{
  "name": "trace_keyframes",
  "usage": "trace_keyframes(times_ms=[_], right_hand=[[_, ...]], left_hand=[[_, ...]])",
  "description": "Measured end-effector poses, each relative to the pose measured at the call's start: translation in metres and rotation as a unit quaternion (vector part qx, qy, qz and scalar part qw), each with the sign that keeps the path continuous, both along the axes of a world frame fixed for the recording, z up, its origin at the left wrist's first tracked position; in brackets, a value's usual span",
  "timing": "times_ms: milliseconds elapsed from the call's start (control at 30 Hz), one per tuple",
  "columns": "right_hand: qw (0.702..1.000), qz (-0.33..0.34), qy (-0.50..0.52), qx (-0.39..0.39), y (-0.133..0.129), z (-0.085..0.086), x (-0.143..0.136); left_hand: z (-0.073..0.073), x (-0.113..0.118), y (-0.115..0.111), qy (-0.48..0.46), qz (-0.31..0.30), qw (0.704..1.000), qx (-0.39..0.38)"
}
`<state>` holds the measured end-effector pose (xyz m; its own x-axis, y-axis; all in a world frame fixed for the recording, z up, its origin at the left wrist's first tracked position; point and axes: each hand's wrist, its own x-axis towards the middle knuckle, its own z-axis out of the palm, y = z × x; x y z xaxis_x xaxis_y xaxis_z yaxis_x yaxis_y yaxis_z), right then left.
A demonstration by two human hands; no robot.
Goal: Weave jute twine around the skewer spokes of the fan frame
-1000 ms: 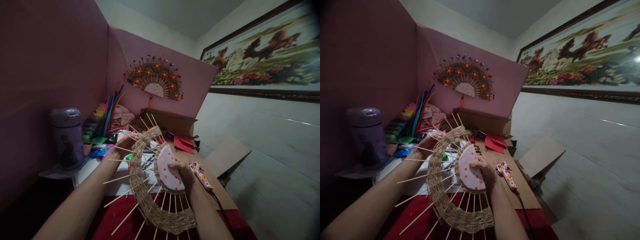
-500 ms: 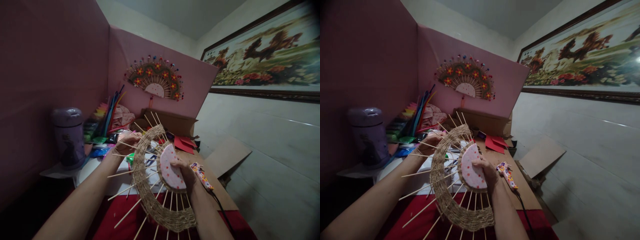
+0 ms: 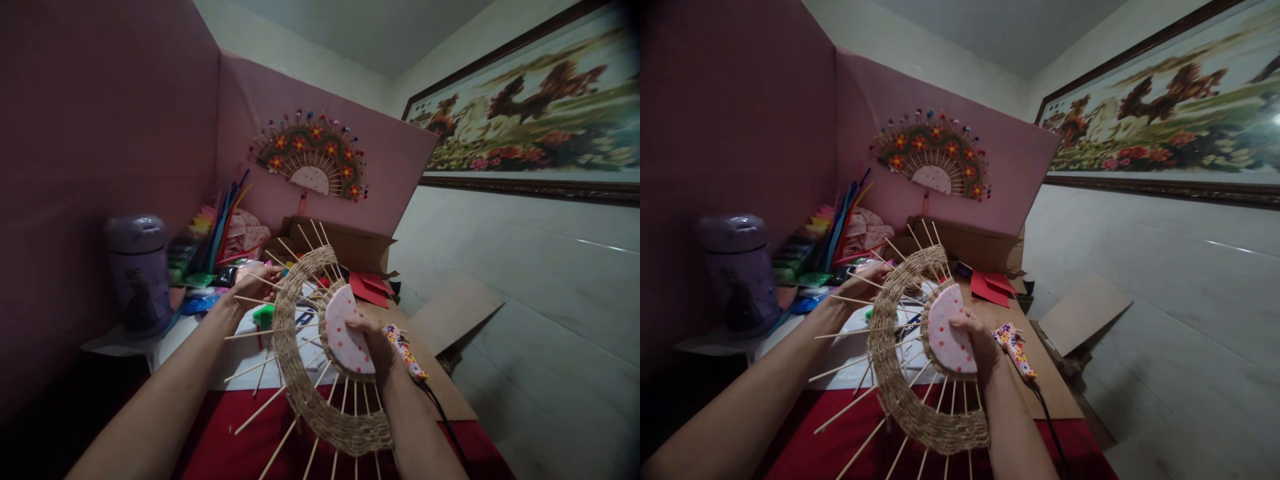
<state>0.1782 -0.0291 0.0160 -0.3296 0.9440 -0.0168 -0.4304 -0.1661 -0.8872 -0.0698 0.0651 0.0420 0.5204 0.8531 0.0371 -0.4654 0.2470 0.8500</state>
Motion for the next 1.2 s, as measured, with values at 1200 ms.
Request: trace_keyframes(times_ms=[1200], right_hand=[[0.999,-0.042,-0.021,-0.010,0.005,-0.002,-0.002]], left_hand=[[0.003,-0.002,-0.007,-0.031,-0.048,0.997,0.058]])
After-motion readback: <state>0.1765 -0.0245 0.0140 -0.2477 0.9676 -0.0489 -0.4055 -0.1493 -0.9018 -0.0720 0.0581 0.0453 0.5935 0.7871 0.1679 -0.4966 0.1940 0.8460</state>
